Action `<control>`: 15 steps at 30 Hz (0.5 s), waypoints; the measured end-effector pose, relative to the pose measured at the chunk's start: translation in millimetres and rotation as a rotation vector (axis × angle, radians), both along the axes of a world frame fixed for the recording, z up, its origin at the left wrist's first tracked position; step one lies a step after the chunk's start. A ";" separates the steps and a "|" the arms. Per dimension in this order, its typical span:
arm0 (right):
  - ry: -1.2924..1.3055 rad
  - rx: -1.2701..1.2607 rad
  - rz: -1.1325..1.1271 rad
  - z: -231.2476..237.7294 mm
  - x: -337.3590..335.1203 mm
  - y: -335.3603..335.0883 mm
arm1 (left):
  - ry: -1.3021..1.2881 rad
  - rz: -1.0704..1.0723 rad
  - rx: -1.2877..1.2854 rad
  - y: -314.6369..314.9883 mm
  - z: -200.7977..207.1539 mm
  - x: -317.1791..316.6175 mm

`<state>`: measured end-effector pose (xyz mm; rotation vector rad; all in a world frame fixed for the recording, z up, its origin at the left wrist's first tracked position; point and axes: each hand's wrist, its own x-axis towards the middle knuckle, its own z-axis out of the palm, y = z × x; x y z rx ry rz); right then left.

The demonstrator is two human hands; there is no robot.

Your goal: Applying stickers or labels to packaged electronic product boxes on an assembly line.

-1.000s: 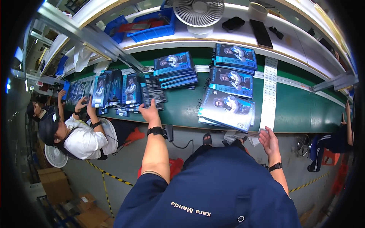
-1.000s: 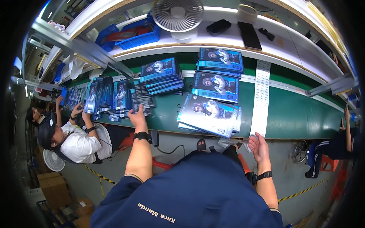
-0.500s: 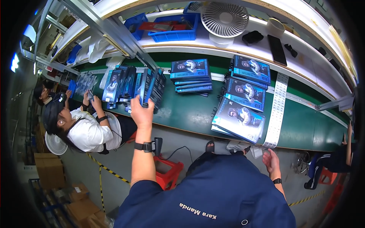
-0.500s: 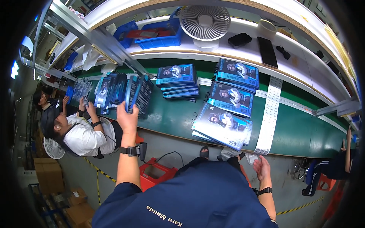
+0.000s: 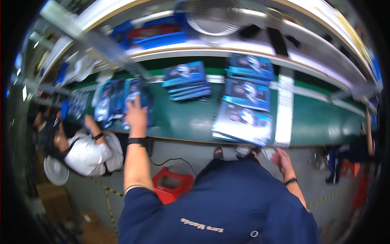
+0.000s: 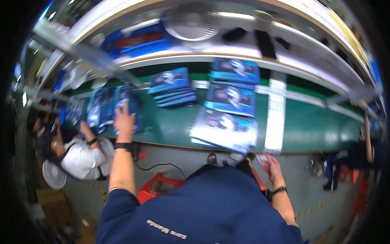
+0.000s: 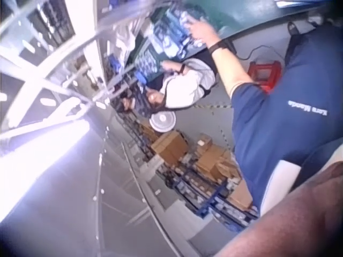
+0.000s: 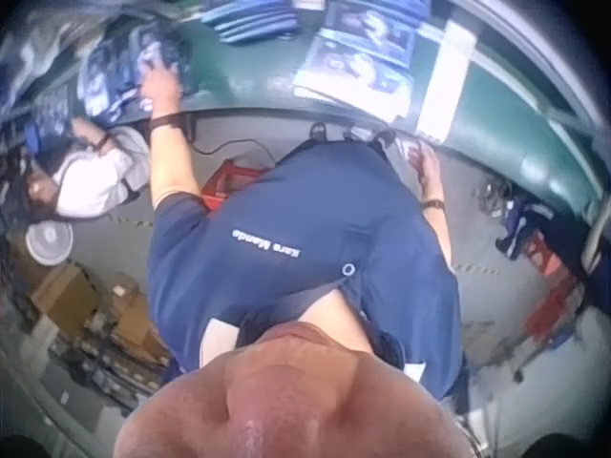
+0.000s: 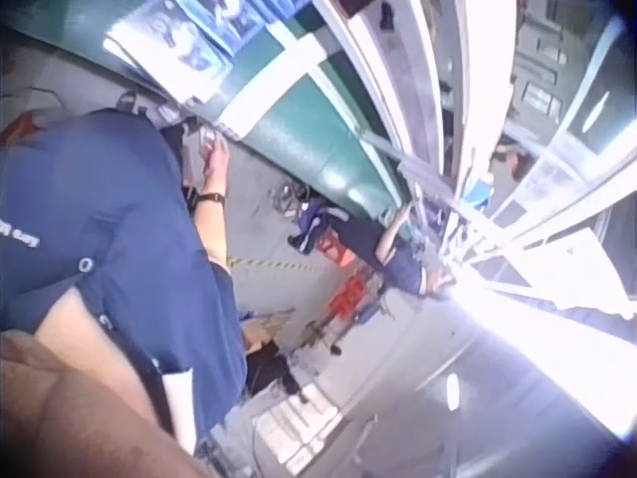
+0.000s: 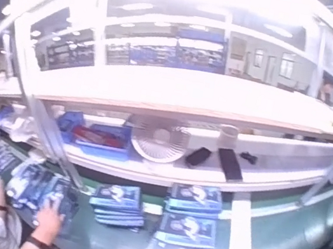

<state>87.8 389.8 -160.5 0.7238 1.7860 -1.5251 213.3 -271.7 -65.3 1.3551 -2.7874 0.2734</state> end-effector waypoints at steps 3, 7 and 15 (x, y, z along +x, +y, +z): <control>0.080 -0.015 -0.121 -1.3 -4.4 1.5 | 0.032 0.029 0.033 0.0 14.8 -9.2; 0.175 0.033 -0.264 -14.0 -17.7 15.3 | 0.328 -0.242 -0.096 9.7 20.8 -9.3; 0.197 0.390 -0.120 -47.9 -37.1 39.3 | 0.742 -0.516 0.047 122.5 79.0 -41.1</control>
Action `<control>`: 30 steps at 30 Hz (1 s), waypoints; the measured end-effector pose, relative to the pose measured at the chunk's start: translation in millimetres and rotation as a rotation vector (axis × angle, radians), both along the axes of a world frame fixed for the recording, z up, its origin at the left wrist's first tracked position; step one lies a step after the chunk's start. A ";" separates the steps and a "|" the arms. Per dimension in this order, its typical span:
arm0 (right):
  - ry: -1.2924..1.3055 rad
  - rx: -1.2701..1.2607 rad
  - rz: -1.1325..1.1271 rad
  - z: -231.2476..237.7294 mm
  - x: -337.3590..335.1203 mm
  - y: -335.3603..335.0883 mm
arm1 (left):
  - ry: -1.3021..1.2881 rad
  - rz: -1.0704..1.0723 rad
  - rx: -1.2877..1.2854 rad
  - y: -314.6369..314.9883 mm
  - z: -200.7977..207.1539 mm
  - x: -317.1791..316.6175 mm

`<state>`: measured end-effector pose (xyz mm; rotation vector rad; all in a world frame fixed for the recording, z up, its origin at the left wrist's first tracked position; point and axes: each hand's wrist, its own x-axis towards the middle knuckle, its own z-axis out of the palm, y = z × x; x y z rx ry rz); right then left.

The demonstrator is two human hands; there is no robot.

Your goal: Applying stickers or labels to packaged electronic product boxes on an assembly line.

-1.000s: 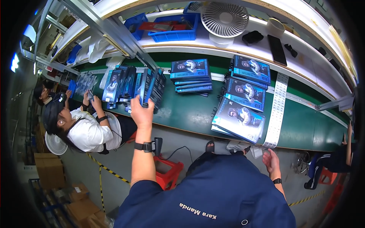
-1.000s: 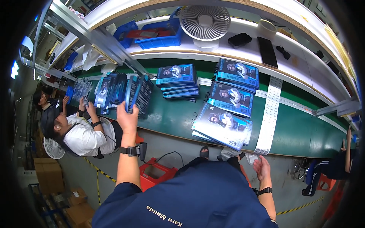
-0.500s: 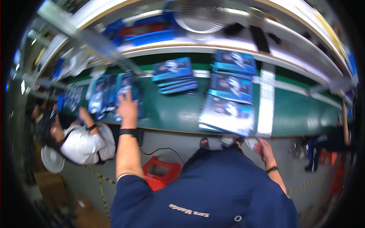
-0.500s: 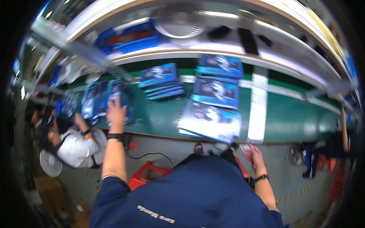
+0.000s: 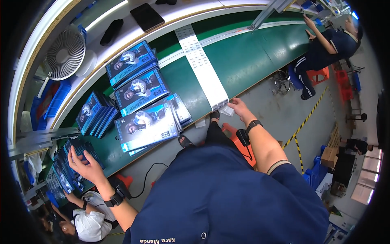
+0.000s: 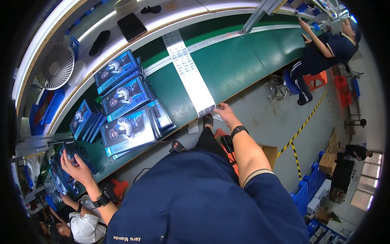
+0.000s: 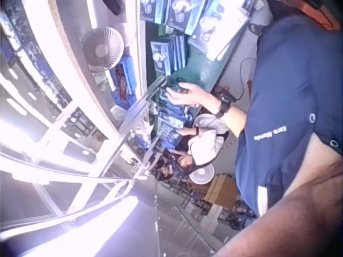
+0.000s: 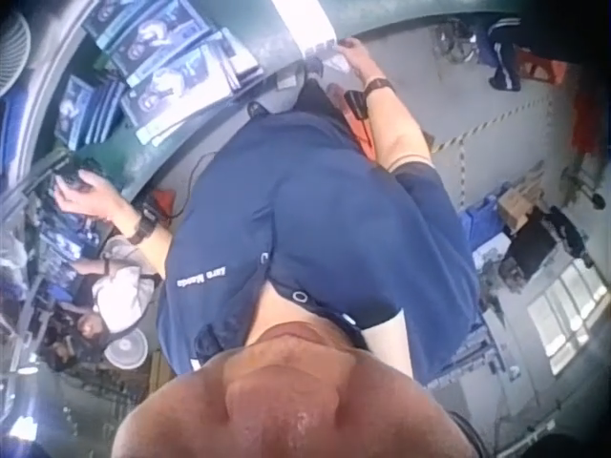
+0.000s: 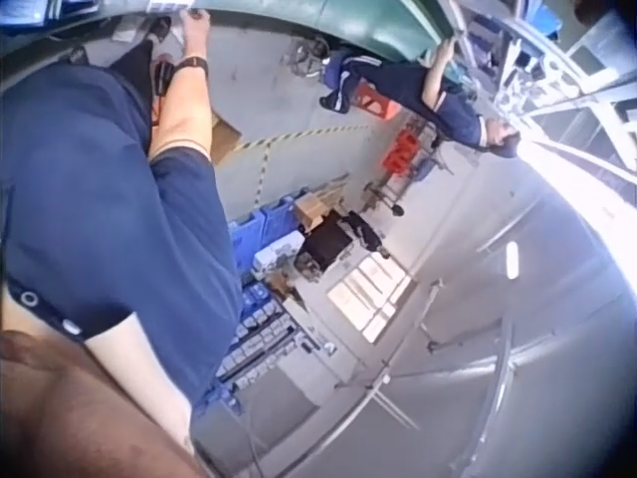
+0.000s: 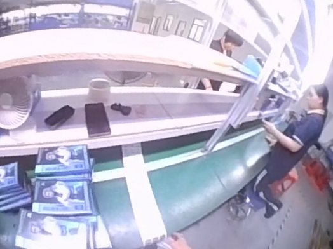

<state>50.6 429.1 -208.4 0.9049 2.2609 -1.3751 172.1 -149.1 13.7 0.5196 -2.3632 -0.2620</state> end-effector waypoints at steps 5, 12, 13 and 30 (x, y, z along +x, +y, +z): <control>-0.092 -0.002 0.371 -2.2 1.0 -17.2 | 0.108 -0.208 -0.056 55.1 47.3 -15.5; 0.072 -0.572 0.346 77.0 -2.1 -45.0 | 0.107 -0.634 0.193 131.4 85.2 -25.5; 0.075 -0.575 0.354 97.4 -3.6 -54.1 | 0.088 -0.701 0.209 143.7 87.7 -28.7; 0.561 -0.977 0.368 288.1 26.1 -108.3 | -0.218 -1.092 0.746 254.2 30.6 -100.7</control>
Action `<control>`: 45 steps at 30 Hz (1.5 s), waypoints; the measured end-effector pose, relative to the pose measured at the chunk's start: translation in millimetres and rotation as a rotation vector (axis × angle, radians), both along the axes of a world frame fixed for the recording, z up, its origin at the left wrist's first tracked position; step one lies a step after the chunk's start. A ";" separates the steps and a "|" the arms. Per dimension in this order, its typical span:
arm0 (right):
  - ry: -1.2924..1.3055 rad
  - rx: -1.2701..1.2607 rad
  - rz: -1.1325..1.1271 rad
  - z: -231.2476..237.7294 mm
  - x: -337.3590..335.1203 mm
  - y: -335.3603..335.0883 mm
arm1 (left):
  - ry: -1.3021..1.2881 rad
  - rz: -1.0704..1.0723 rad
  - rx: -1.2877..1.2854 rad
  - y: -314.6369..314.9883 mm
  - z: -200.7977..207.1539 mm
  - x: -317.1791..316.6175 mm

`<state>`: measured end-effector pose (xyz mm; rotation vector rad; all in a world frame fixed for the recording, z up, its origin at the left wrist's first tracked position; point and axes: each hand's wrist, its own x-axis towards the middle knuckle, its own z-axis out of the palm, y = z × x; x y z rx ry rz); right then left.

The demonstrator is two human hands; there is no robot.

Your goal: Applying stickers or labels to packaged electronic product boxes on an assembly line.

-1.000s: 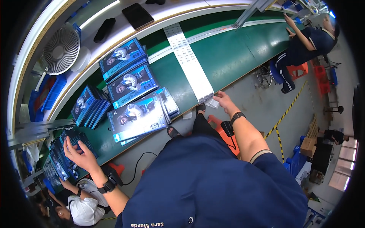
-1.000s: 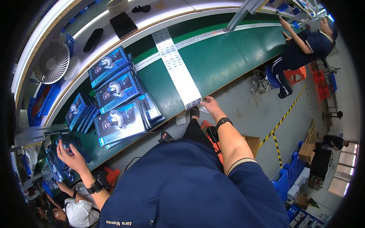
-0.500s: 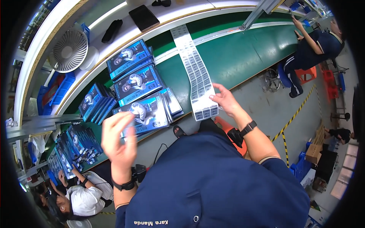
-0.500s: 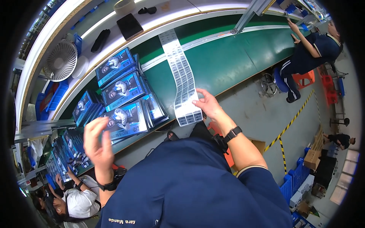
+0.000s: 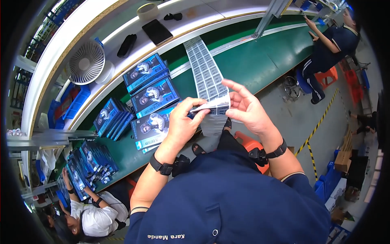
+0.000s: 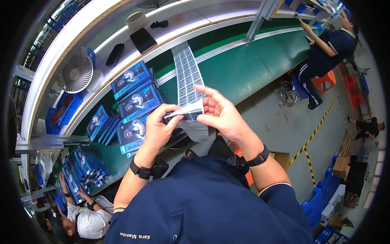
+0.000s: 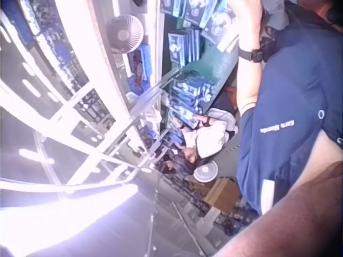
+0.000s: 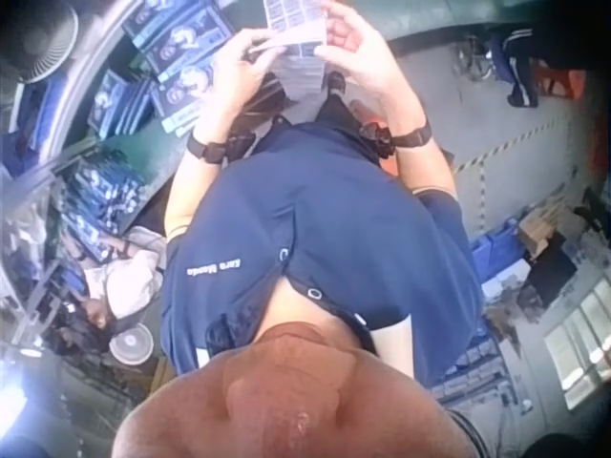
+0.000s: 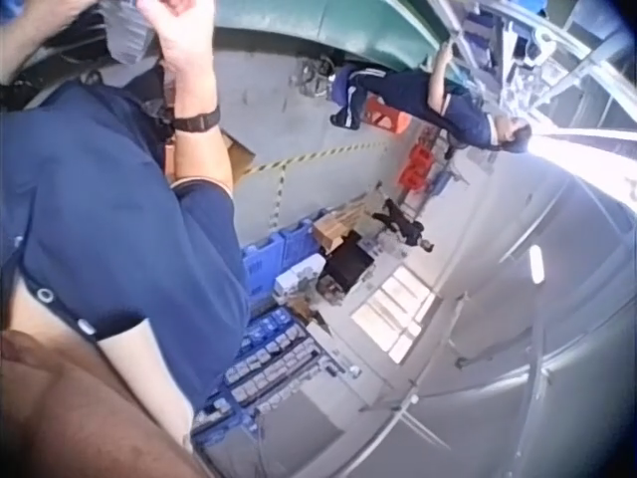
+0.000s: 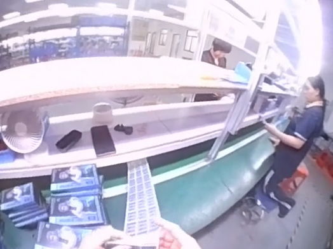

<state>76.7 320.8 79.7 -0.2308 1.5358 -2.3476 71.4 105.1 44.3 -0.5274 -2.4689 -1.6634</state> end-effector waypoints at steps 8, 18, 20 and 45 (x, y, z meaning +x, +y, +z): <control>0.393 0.730 -0.273 -8.2 -7.9 11.7 | -0.058 0.007 0.095 21.9 4.2 -4.2; 0.952 1.008 -0.447 -5.3 -52.9 44.7 | -0.254 0.168 0.208 73.0 -3.5 -20.4; 1.038 1.032 -0.402 -11.5 -64.3 56.1 | -0.297 0.236 0.274 82.8 -2.9 -26.2; 1.046 1.208 -0.315 2.8 -54.7 31.3 | -0.197 0.184 0.068 83.7 -13.0 -42.1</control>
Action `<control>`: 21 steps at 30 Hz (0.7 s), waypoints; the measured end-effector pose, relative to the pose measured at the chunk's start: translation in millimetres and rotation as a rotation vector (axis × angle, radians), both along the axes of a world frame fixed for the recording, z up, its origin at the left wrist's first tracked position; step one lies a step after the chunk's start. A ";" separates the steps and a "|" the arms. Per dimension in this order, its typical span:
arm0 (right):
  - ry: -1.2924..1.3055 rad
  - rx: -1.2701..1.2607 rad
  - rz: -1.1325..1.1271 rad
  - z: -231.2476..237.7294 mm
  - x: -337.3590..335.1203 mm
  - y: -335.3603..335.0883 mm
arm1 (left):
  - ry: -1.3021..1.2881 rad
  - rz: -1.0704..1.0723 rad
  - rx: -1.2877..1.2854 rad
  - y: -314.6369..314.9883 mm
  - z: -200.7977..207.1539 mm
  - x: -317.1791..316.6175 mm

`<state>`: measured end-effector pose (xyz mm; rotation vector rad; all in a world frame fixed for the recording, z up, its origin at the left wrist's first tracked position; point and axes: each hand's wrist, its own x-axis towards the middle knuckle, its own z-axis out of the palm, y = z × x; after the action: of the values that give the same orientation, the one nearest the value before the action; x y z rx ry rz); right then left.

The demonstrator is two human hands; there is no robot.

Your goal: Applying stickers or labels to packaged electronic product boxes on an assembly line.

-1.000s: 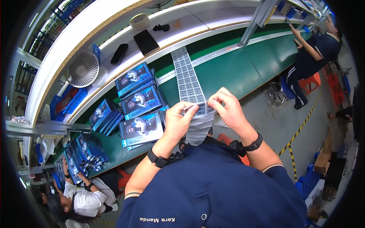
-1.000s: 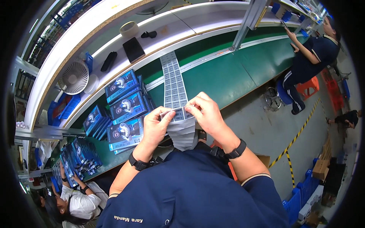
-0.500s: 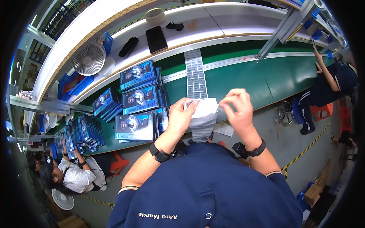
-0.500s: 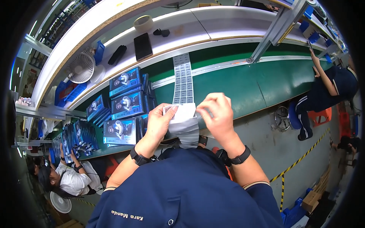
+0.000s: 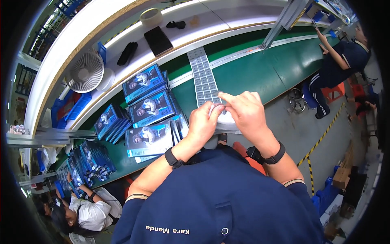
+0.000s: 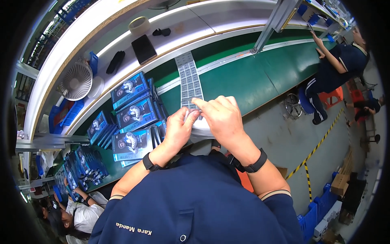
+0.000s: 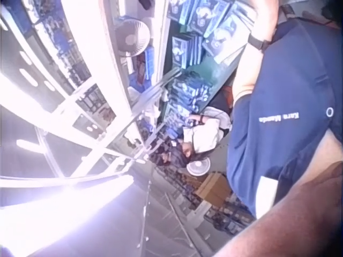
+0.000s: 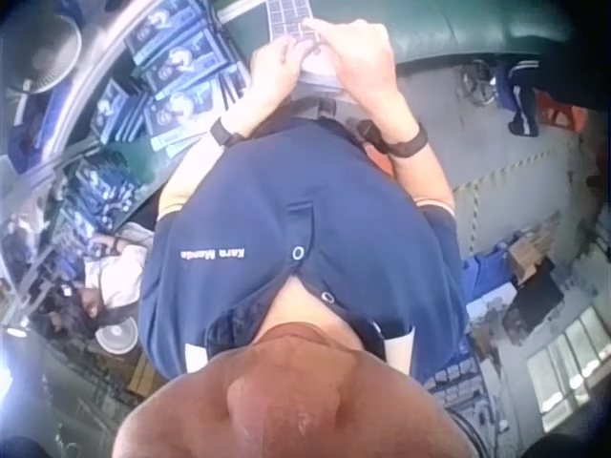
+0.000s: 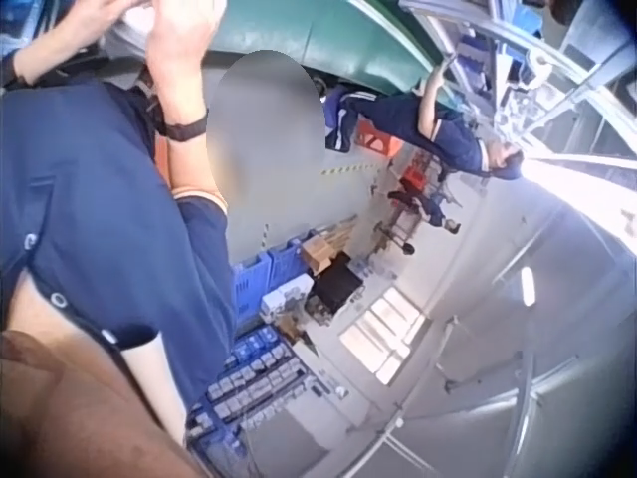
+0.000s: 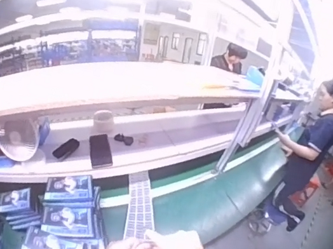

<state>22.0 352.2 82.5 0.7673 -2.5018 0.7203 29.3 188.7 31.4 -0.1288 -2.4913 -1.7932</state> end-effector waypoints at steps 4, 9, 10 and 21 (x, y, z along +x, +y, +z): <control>-0.140 -0.401 -0.209 17.5 31.7 -10.8 | -0.040 -0.063 0.076 -11.5 3.5 7.6; -0.228 -0.459 0.003 32.5 38.7 -35.8 | 0.022 -0.237 -0.108 -17.7 9.2 22.6; -0.335 -0.367 -0.020 34.3 43.6 -38.5 | 0.124 -0.250 -0.138 -18.5 6.4 27.3; 0.208 -0.554 -0.287 50.5 69.0 -11.7 | 0.021 -0.749 -0.144 -49.0 11.3 55.1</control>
<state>91.0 340.5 133.0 0.2614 -2.0179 1.0910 84.4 139.7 42.7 -1.2194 -2.7599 -1.7633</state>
